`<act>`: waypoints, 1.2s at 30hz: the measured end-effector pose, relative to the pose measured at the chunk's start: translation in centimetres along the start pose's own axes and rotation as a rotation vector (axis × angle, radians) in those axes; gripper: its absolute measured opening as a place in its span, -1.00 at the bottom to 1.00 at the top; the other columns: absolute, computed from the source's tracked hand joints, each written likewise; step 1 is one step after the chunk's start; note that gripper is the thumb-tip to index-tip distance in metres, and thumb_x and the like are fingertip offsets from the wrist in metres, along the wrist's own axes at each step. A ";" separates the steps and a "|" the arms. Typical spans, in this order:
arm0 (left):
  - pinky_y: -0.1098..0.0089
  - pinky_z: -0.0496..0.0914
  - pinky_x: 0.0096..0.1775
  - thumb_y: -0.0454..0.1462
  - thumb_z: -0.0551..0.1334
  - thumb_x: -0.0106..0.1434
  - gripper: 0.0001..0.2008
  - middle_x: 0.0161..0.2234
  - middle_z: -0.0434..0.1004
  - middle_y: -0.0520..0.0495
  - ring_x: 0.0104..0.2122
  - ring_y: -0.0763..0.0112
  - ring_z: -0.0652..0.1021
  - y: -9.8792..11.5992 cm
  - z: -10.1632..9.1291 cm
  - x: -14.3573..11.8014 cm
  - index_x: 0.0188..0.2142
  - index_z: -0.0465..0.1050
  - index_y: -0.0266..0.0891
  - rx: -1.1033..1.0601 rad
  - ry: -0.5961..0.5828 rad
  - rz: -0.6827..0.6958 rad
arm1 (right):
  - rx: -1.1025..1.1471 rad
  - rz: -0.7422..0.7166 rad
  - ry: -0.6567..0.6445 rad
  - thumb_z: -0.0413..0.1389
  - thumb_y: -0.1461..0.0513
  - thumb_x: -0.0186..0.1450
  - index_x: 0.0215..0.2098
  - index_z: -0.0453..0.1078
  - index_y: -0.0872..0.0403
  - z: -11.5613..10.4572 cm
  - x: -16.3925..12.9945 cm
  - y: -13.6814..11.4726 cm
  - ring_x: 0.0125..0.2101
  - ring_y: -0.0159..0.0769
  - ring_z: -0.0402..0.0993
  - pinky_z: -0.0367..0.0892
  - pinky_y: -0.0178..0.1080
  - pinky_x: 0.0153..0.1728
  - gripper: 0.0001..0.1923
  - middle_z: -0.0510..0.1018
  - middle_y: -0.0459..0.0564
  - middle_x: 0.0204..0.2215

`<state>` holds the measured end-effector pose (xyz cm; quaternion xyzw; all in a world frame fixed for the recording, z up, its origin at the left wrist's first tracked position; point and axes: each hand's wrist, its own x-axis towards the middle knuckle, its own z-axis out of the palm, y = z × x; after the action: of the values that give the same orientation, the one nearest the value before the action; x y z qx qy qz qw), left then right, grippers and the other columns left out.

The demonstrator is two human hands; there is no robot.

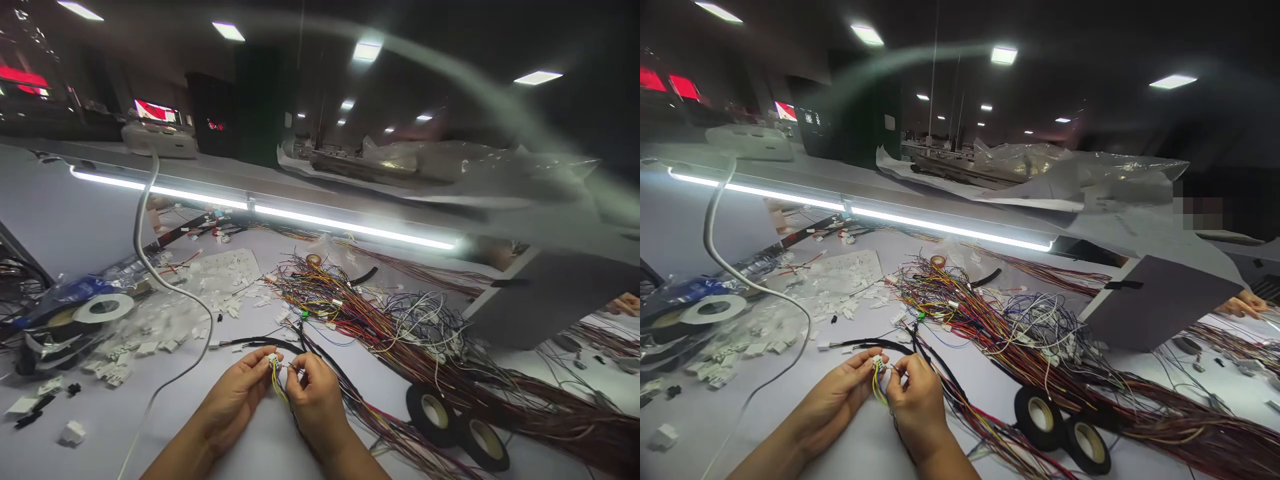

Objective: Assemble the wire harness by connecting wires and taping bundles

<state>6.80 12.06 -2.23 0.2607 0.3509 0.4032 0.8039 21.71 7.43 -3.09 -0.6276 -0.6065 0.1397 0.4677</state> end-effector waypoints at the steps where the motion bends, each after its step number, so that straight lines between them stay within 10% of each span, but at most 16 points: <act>1: 0.42 0.43 -0.09 -0.40 0.34 0.16 -0.79 -0.24 0.59 -0.09 -0.23 0.42 0.56 0.0 0.0 -0.1 -0.18 0.51 -0.26 0.000 0.001 0.003 | -0.006 -0.008 0.006 0.05 0.35 0.18 -0.47 0.34 0.06 0.0 0.0 0.0 -0.58 -0.45 0.34 0.20 -0.42 -0.51 -0.90 0.44 -0.16 -0.55; 36: 0.36 0.40 -0.07 -0.29 0.43 0.07 -0.73 -0.28 0.64 -0.13 -0.23 0.32 0.58 -0.2 0.8 -0.4 -0.21 0.54 -0.29 0.106 0.010 0.001 | 0.137 0.075 -0.134 0.09 0.28 0.26 -0.42 0.47 0.08 -0.4 0.2 -0.2 -0.45 -0.34 0.47 0.26 -0.37 -0.40 -0.86 0.58 -0.06 -0.47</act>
<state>7.34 11.52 -1.79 0.3010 0.3755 0.3858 0.7871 21.94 7.35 -2.66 -0.6055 -0.6016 0.2401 0.4624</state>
